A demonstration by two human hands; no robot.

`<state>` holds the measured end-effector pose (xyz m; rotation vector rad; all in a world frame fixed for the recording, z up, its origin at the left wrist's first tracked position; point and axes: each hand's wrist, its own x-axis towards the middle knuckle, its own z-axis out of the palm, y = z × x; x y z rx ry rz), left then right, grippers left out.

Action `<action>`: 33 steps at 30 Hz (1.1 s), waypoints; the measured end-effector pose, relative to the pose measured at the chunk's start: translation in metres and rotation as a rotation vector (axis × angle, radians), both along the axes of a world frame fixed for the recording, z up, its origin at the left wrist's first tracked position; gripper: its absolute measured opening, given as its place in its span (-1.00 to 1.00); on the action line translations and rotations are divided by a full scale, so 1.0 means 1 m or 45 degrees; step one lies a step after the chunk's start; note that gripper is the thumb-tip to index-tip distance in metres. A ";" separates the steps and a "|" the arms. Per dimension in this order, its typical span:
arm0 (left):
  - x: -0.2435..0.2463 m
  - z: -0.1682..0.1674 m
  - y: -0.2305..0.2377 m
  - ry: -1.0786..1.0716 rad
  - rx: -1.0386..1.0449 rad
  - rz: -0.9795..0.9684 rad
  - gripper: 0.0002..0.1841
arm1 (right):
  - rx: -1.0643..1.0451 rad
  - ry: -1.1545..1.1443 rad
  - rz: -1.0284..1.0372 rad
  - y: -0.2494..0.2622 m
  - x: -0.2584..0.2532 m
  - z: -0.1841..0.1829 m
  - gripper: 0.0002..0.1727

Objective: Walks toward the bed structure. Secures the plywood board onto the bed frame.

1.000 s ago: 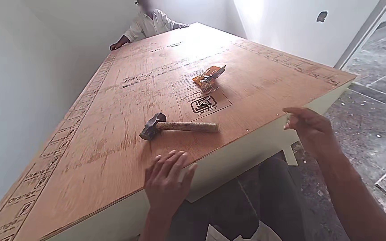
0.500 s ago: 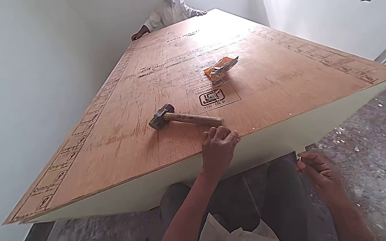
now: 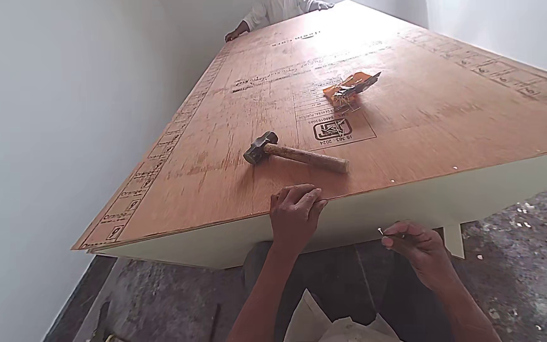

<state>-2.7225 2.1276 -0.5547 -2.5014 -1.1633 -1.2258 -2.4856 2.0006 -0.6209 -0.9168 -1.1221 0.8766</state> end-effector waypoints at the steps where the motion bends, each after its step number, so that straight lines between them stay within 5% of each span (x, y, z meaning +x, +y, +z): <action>1: -0.005 -0.002 -0.007 -0.071 0.032 -0.004 -0.76 | 0.028 -0.007 0.034 0.005 -0.005 0.003 -0.86; 3: -0.010 -0.007 -0.027 -0.257 0.019 -0.081 -0.77 | 0.082 -0.025 0.118 0.016 -0.017 0.009 -0.85; 8: -0.007 -0.030 -0.077 -0.978 -0.862 -0.624 -0.80 | 0.130 0.037 0.357 0.031 -0.057 0.018 -0.82; 10: -0.008 -0.038 -0.080 -1.214 -1.004 -0.699 -0.86 | 0.111 0.120 0.430 0.034 -0.070 0.021 -0.82; 13: -0.012 -0.043 -0.082 -1.405 -0.986 -0.744 -0.87 | 0.043 0.076 0.466 0.037 -0.081 0.028 -0.81; 15: -0.017 -0.045 -0.080 -1.431 -0.895 -0.735 -0.87 | 0.048 -0.204 0.409 0.043 -0.081 0.040 -0.84; 19: -0.037 -0.040 -0.072 -1.501 -0.794 -0.646 -0.86 | 0.302 -1.116 -0.163 0.080 -0.077 0.090 -0.67; 21: -0.047 -0.036 -0.071 -1.520 -0.766 -0.588 -0.84 | 0.295 -1.334 -0.378 0.114 -0.082 0.112 -0.69; 26: -0.065 -0.028 -0.066 -1.483 -0.643 -0.434 -0.78 | -0.416 -1.718 -0.177 0.185 -0.121 0.141 -0.40; 33: -0.073 -0.017 -0.051 -1.338 -0.600 -0.423 -0.79 | -0.542 -1.847 -0.182 0.191 -0.107 0.158 -0.52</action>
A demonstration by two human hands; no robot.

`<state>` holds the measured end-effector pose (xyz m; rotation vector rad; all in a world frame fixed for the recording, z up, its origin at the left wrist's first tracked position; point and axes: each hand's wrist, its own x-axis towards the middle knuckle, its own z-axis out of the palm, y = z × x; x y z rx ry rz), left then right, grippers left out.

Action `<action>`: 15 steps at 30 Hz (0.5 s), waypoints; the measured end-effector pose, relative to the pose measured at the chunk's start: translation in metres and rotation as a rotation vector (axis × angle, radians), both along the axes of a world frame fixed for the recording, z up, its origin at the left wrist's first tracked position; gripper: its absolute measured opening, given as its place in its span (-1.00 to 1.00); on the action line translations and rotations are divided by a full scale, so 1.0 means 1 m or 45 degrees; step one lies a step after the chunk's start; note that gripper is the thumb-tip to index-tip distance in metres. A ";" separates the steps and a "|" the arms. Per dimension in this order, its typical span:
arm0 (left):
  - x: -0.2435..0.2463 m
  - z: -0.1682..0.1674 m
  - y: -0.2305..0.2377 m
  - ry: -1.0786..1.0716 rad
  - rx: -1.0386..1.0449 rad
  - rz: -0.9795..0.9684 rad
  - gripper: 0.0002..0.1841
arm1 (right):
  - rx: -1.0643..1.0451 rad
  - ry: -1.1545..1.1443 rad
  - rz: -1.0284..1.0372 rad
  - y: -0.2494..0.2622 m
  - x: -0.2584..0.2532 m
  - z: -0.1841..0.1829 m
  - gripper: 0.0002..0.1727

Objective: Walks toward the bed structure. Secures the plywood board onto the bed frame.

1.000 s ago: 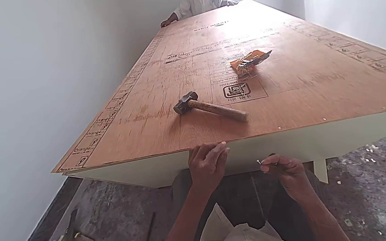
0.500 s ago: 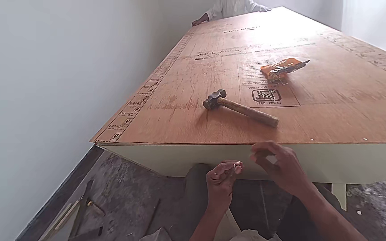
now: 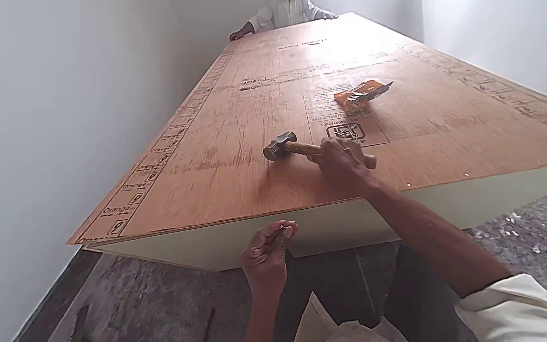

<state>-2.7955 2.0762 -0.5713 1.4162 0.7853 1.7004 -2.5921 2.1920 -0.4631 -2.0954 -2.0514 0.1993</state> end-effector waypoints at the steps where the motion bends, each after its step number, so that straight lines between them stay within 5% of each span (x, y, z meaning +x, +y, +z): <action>1: 0.001 0.005 0.005 0.047 0.034 -0.015 -0.81 | 0.012 0.080 -0.013 -0.007 0.010 0.007 -0.49; 6: 0.017 0.028 0.039 0.351 0.145 -0.105 -0.91 | 0.287 0.794 0.070 -0.081 0.081 0.015 -0.52; 9: 0.038 0.050 0.047 0.560 0.000 -0.169 -0.78 | 0.389 1.302 0.118 -0.142 0.113 0.009 -0.57; 15: 0.065 0.059 0.061 0.800 -0.183 -0.300 -0.89 | 0.675 1.596 0.011 -0.242 0.159 -0.052 -0.44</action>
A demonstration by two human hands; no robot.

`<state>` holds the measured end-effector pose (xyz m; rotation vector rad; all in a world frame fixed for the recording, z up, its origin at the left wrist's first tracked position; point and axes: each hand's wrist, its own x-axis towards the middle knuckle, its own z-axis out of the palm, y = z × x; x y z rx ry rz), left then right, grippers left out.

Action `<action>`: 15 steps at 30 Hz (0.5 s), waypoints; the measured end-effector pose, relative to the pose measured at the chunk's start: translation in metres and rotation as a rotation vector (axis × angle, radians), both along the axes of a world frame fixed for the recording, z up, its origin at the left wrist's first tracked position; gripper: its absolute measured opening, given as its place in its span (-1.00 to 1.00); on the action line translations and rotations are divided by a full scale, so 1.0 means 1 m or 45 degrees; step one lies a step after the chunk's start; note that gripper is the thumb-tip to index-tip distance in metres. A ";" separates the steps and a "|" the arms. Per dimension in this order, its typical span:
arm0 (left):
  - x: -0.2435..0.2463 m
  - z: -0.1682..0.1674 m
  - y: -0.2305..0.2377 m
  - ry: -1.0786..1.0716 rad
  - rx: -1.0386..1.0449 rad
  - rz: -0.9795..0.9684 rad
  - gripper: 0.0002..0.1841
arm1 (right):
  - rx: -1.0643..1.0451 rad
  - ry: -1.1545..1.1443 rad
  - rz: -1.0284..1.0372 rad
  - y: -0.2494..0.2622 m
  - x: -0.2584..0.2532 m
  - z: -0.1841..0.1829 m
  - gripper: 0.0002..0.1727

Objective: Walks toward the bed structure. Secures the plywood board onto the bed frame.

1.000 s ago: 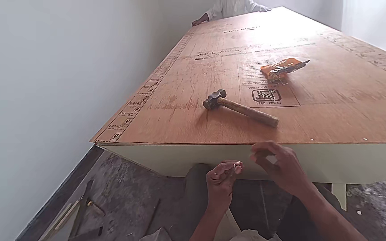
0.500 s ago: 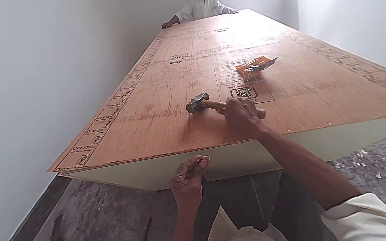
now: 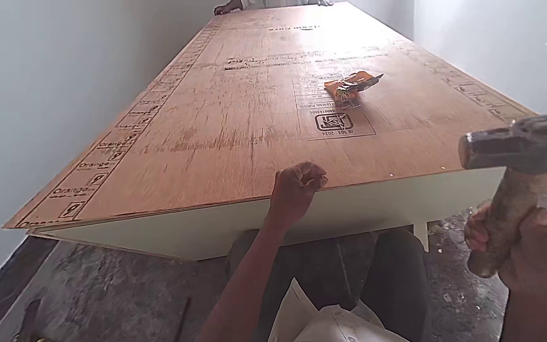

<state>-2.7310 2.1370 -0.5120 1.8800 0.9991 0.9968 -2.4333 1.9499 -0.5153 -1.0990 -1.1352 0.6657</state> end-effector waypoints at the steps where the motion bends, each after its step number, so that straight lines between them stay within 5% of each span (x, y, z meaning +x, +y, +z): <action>1: 0.000 -0.001 0.002 -0.019 -0.014 0.002 -0.89 | 0.000 0.037 -0.030 -0.012 0.005 -0.012 -0.43; 6: 0.002 -0.002 0.002 0.002 -0.011 0.066 -0.90 | -0.115 0.245 -0.022 -0.046 0.015 -0.063 -0.36; 15: 0.002 -0.008 0.001 0.016 0.049 0.089 -0.88 | -0.131 0.506 0.096 -0.029 0.000 -0.070 -0.31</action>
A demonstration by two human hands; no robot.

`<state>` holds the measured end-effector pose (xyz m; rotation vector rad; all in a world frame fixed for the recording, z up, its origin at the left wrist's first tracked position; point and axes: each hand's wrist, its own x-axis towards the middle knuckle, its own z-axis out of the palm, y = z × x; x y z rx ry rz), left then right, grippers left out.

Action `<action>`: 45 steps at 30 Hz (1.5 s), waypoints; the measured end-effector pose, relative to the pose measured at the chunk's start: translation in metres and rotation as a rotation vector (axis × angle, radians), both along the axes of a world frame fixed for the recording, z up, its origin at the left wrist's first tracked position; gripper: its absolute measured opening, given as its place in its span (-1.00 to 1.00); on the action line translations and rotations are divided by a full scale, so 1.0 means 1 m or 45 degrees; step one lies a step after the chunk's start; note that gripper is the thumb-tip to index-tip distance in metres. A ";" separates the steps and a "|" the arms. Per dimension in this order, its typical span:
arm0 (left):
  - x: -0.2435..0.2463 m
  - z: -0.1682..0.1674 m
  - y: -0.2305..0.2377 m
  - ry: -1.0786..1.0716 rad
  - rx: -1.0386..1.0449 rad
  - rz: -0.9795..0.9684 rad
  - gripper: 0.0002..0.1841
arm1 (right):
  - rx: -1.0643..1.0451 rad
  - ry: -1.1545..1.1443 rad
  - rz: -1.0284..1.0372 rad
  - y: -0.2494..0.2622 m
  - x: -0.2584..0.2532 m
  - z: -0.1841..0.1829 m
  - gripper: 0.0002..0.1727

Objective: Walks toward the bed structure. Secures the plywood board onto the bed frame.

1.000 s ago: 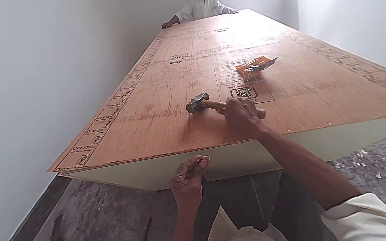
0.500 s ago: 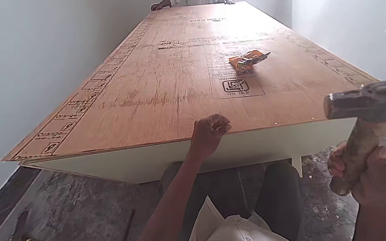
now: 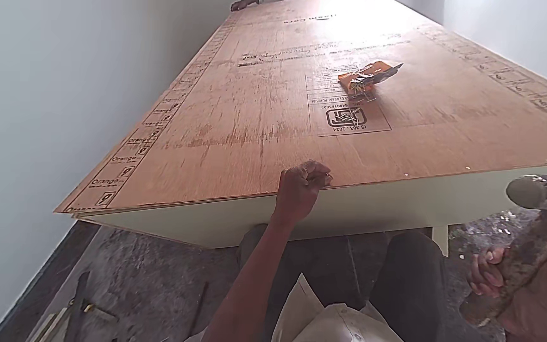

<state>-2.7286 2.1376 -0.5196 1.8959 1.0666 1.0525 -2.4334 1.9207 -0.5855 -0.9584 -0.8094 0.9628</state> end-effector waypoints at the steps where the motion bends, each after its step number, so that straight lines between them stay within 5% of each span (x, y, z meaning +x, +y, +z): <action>1: 0.000 0.000 0.000 0.004 0.005 0.006 -0.87 | -0.010 -0.014 -0.007 0.001 -0.001 0.001 -0.31; 6: 0.002 -0.001 0.000 0.006 0.025 0.017 -0.88 | 0.068 -0.199 -0.055 0.007 -0.002 0.007 -0.36; 11: 0.002 -0.006 0.000 0.058 0.110 0.033 -0.84 | 0.166 -0.628 -0.150 0.022 -0.008 0.028 -0.83; 20: 0.003 -0.007 0.001 0.162 0.107 0.074 -0.63 | -0.027 -1.426 -0.180 0.083 -0.019 0.115 -0.43; 23: 0.003 -0.006 0.001 0.154 0.081 0.072 -0.54 | -0.094 -1.711 -0.220 0.108 -0.041 0.155 -0.56; 28: 0.003 -0.002 0.001 0.166 0.020 0.092 -0.44 | -0.495 -2.176 0.340 0.141 -0.072 0.168 -0.86; 30: 0.004 -0.002 0.000 0.181 0.010 0.088 -0.43 | -0.536 -2.214 0.433 0.145 -0.073 0.163 -0.87; 36: 0.003 -0.005 0.000 0.161 0.010 0.072 -0.41 | -0.264 -1.842 -0.019 0.134 -0.079 0.176 -0.83; 41: 0.001 -0.005 0.001 0.129 -0.020 0.072 -0.34 | -0.607 -2.193 0.443 0.142 -0.077 0.160 -0.88; 45: -0.005 0.004 0.005 0.170 -0.072 -0.061 -0.38 | -0.525 -1.880 0.292 0.113 -0.067 0.137 -0.88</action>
